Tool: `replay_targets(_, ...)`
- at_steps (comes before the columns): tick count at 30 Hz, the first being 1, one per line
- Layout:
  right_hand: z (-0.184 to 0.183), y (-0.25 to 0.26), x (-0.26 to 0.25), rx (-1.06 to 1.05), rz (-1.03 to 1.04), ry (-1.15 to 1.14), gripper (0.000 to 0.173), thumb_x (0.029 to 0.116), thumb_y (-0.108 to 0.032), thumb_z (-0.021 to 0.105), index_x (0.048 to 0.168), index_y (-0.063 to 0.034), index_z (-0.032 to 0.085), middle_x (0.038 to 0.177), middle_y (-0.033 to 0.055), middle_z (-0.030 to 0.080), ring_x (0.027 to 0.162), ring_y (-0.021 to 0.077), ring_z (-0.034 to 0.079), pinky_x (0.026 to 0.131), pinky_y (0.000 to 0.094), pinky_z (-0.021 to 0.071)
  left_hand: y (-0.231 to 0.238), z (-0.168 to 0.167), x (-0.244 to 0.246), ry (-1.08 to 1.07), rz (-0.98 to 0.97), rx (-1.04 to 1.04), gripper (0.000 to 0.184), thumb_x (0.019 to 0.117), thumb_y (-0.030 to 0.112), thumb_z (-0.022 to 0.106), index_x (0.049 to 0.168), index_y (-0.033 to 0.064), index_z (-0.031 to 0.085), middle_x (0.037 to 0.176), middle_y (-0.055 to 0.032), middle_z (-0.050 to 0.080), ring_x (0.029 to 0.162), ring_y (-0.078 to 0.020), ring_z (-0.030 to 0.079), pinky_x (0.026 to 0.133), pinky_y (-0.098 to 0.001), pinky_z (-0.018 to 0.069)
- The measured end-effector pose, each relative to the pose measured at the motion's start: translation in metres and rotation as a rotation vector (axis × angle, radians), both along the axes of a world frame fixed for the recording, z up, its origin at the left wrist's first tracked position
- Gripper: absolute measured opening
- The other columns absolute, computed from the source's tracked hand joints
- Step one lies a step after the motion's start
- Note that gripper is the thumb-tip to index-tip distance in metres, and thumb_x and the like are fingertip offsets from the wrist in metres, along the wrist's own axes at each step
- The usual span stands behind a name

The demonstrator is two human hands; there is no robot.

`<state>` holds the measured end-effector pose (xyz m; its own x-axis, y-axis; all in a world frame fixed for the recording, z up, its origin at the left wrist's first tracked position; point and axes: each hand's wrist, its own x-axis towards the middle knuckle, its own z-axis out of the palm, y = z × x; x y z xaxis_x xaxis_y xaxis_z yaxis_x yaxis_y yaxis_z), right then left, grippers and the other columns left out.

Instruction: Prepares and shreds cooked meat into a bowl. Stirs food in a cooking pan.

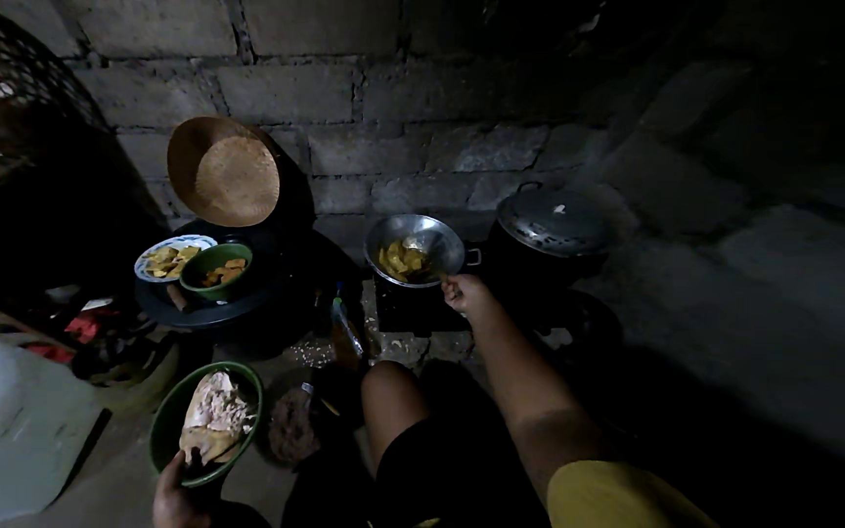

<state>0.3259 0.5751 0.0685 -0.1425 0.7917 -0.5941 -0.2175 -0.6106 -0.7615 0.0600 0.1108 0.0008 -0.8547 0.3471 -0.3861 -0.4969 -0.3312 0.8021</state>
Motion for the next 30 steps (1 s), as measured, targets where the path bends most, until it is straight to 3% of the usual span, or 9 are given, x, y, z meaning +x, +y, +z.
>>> replay_targets(3,0.005,-0.003,0.006,0.053,0.045,-0.077,0.014,0.1087,-0.02,0.048,0.109,-0.0075,0.053,0.074,0.0011,0.05,0.047,0.004,0.041,0.043,0.0166,0.0383,0.001,0.0,0.0,-0.012,0.009,-0.023,0.03,0.1063,0.033,0.036,0.12,0.0117,0.051,0.104,-0.0082,0.066,0.093,-0.0246,0.07,0.076,-0.0503,0.0607)
replay_targets(6,0.014,-0.01,0.006,0.095,0.098,-0.089,0.021,0.111,-0.021,0.043,0.126,-0.0095,0.053,0.079,0.0015,0.052,0.048,0.0041,0.041,0.043,0.0175,0.0376,0.002,-0.001,0.0,-0.007,-0.028,-0.018,0.033,0.1063,0.034,0.033,0.124,0.0113,0.051,0.108,-0.0096,0.067,0.096,-0.0256,0.07,0.077,-0.0516,0.0608)
replay_targets(13,0.026,-0.029,-0.012,0.267,0.384,-0.401,0.031,0.1132,-0.024,0.041,0.14,-0.0109,0.051,0.083,0.0023,0.052,0.053,0.0055,0.043,0.047,0.0191,0.0378,0.006,0.0,0.003,-0.017,-0.023,-0.022,0.03,0.1069,0.032,0.034,0.122,0.0116,0.051,0.106,-0.0089,0.066,0.093,-0.0242,0.069,0.077,-0.0498,0.0604)
replay_targets(15,0.031,-0.036,-0.014,0.318,0.406,-0.486,0.037,0.1134,-0.023,0.041,0.148,-0.0137,0.047,0.089,0.0043,0.053,0.057,0.0071,0.044,0.052,0.0212,0.0388,0.004,0.001,0.003,-0.016,-0.024,-0.023,0.029,0.1067,0.032,0.034,0.12,0.0122,0.051,0.104,-0.0082,0.066,0.092,-0.0232,0.069,0.076,-0.0491,0.0606)
replay_targets(17,0.034,-0.042,-0.012,0.36,0.428,-0.538,0.046,0.1132,-0.018,0.039,0.159,-0.0163,0.035,0.101,0.0092,0.056,0.064,0.011,0.046,0.058,0.0257,0.0407,0.002,0.002,0.004,-0.02,-0.017,-0.024,0.028,0.1068,0.032,0.035,0.119,0.0123,0.051,0.103,-0.0075,0.065,0.091,-0.023,0.069,0.075,-0.0493,0.0607)
replay_targets(19,0.037,-0.049,-0.008,0.39,0.44,-0.552,0.05,0.1122,-0.015,0.041,0.161,-0.0171,0.031,0.102,0.0097,0.056,0.064,0.0115,0.046,0.058,0.0261,0.0413,0.001,0.004,0.004,-0.017,-0.007,-0.016,0.028,0.1068,0.032,0.035,0.118,0.012,0.051,0.102,-0.0081,0.065,0.091,-0.0238,0.069,0.075,-0.05,0.0607)
replay_targets(25,0.023,-0.074,-0.001,0.34,0.494,-0.472,0.044,0.113,-0.022,0.041,0.156,-0.0143,0.04,0.094,0.0061,0.056,0.058,0.0075,0.044,0.052,0.0224,0.0387,-0.001,0.006,0.005,-0.002,-0.007,-0.031,0.03,0.1065,0.031,0.035,0.124,0.0111,0.05,0.106,-0.0085,0.065,0.093,-0.0239,0.069,0.076,-0.0493,0.0605)
replay_targets(28,0.003,-0.077,-0.012,0.335,0.504,-0.543,0.048,0.1121,-0.015,0.038,0.16,-0.0138,0.032,0.101,0.0098,0.054,0.065,0.0126,0.047,0.059,0.0276,0.0422,0.001,0.005,0.005,-0.017,-0.023,-0.023,0.03,0.1066,0.031,0.034,0.124,0.011,0.049,0.107,-0.0094,0.064,0.093,-0.0248,0.069,0.076,-0.0493,0.0604)
replay_targets(30,-0.012,-0.075,-0.018,0.396,0.521,-0.659,0.053,0.1103,-0.011,0.037,0.163,-0.014,0.028,0.117,0.0163,0.058,0.081,0.0214,0.056,0.072,0.0366,0.0486,0.003,0.005,0.006,-0.019,-0.024,-0.016,0.029,0.1065,0.03,0.034,0.121,0.0112,0.049,0.105,-0.009,0.065,0.091,-0.0242,0.069,0.075,-0.0489,0.0605)
